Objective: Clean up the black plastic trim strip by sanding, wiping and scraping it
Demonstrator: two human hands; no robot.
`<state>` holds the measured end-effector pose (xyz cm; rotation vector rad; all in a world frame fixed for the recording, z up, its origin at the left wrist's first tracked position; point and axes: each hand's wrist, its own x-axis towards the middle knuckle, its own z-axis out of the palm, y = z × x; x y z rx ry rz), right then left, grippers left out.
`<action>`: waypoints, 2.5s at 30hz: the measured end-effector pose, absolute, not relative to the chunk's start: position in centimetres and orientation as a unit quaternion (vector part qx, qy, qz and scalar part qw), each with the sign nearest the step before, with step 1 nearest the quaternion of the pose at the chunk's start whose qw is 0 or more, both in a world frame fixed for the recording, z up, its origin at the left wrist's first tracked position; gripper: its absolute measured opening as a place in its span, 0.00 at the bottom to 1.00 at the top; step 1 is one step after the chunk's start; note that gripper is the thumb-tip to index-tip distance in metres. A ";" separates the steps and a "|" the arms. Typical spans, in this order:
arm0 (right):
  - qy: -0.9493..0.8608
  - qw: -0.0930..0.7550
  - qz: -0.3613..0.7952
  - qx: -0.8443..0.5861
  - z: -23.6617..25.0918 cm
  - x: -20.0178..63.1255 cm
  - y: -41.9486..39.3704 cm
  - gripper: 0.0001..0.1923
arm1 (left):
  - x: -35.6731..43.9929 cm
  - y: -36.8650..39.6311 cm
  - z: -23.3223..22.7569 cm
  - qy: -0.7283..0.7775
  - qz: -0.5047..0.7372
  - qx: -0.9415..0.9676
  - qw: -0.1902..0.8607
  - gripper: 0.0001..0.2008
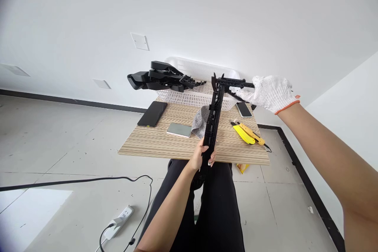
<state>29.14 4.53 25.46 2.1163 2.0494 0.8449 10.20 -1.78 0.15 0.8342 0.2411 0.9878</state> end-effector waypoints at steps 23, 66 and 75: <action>0.685 0.040 0.371 0.626 20.8 29.5 3.2 0.25 | 10.1 -1.6 0.0 0.095 0.465 0.374 0.797 0.18; 0.686 0.000 0.301 0.663 21.4 29.3 2.7 0.25 | 8.8 -1.6 1.8 0.160 0.399 0.471 0.770 0.12; 0.679 0.007 0.318 0.662 21.0 29.5 2.2 0.34 | 8.9 -1.5 1.7 0.167 0.396 0.477 0.767 0.13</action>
